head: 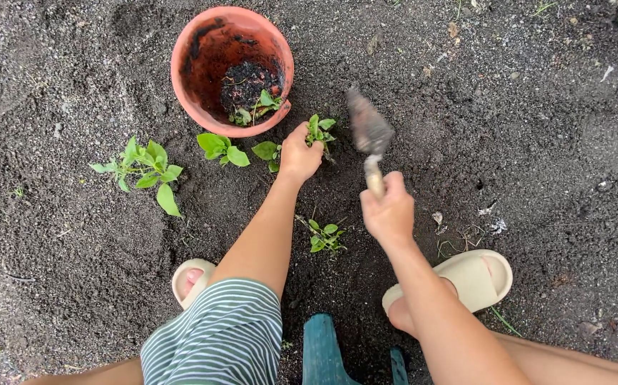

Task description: The person is planting seedlings into the ground from a pot.

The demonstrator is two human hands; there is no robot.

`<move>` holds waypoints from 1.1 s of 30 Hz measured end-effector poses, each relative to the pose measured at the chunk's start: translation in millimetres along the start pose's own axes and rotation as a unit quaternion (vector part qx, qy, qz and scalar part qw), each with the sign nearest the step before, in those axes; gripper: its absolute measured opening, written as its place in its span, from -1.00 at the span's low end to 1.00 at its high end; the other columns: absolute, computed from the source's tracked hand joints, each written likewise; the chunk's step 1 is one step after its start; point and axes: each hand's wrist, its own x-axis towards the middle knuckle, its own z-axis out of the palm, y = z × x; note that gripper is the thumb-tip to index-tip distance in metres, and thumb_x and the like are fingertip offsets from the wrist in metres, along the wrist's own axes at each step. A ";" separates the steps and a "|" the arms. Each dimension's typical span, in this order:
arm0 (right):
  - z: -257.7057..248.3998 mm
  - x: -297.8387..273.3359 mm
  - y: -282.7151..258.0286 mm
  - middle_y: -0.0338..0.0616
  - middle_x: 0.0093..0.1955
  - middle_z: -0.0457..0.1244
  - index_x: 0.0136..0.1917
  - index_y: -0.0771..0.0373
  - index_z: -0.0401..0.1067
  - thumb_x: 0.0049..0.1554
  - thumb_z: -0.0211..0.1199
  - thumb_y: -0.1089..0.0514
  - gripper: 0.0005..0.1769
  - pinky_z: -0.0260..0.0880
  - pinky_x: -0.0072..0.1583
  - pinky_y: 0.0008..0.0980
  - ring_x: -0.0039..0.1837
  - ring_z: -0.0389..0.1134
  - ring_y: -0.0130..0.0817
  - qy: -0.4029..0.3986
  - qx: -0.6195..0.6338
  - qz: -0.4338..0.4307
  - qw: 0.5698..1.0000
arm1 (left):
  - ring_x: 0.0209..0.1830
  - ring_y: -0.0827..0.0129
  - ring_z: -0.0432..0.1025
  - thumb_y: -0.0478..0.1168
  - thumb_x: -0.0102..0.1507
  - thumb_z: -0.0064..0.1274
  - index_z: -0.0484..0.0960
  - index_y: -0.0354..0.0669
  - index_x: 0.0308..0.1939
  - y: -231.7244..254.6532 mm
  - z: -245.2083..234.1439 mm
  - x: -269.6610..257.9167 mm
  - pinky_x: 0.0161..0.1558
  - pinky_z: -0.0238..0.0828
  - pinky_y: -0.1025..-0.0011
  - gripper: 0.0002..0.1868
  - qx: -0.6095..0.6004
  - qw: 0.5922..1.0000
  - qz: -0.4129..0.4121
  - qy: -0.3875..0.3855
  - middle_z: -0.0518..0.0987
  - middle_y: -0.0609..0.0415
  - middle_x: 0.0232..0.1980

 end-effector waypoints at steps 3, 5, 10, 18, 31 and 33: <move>-0.5 -9.5 -34.2 0.03 -0.18 0.40 -0.02 0.21 0.28 0.05 0.23 0.11 -0.73 0.45 -0.10 -0.05 -0.17 0.49 -0.06 -0.167 -0.030 0.150 0.974 | -0.23 0.22 0.60 -0.32 0.17 0.07 0.58 -0.17 0.13 -4.7 0.1 -1.4 -0.02 0.50 0.27 -0.59 0.028 0.998 0.037 0.043 0.69 -0.07 -0.06; 4.4 -15.3 -36.3 0.10 -0.18 0.40 -0.01 0.23 0.28 0.08 0.25 0.05 -0.70 0.42 -0.02 -0.03 -0.14 0.49 0.00 -0.197 -0.087 0.124 0.969 | -0.20 0.16 0.59 -0.31 0.19 0.08 0.58 -0.16 0.12 -0.3 -2.8 -7.0 0.00 0.48 0.24 -0.61 0.052 0.998 0.019 0.038 0.69 -0.11 -0.06; 11.6 -20.4 -33.0 0.12 -0.17 0.40 0.02 0.22 0.28 0.07 0.26 0.03 -0.66 0.42 0.01 0.03 -0.11 0.46 0.05 -0.203 -0.110 0.103 0.968 | -0.11 0.09 0.59 -0.33 0.12 0.19 0.62 -0.12 0.08 -15.3 -6.2 -5.0 0.03 0.49 0.22 -0.58 0.067 0.993 0.088 0.033 0.68 -0.10 -0.05; 2.9 -19.3 -30.2 0.05 -0.19 0.39 0.01 0.18 0.28 0.06 0.25 0.04 -0.69 0.44 -0.02 0.01 -0.14 0.48 -0.01 -0.208 -0.120 0.124 0.963 | -0.09 0.05 0.59 -0.29 0.07 0.30 0.77 -0.03 -0.10 1.5 -14.3 -0.1 0.03 0.51 0.20 -0.70 0.150 0.983 0.097 0.026 0.69 -0.09 -0.10; -16.1 15.1 38.4 0.16 -0.03 0.36 0.48 0.09 0.11 0.17 0.22 0.15 -0.35 0.40 0.04 0.12 -0.03 0.43 0.20 0.017 -0.117 0.038 0.992 | 0.00 -0.02 0.56 -0.30 0.13 0.26 0.75 -0.17 -0.10 -24.9 23.7 23.6 0.09 0.47 0.19 -0.75 0.188 0.974 0.107 -0.061 0.67 -0.18 -0.04; -1.6 16.7 37.7 0.16 0.00 0.35 0.52 0.03 0.11 0.16 0.20 0.16 -0.32 0.43 0.05 0.10 -0.02 0.44 0.15 -0.013 -0.130 0.036 0.991 | 0.02 -0.03 0.54 -0.30 0.11 0.27 0.75 -0.17 -0.10 -19.2 20.9 22.1 0.11 0.45 0.18 -0.73 0.193 0.972 0.120 -0.051 0.65 -0.19 0.00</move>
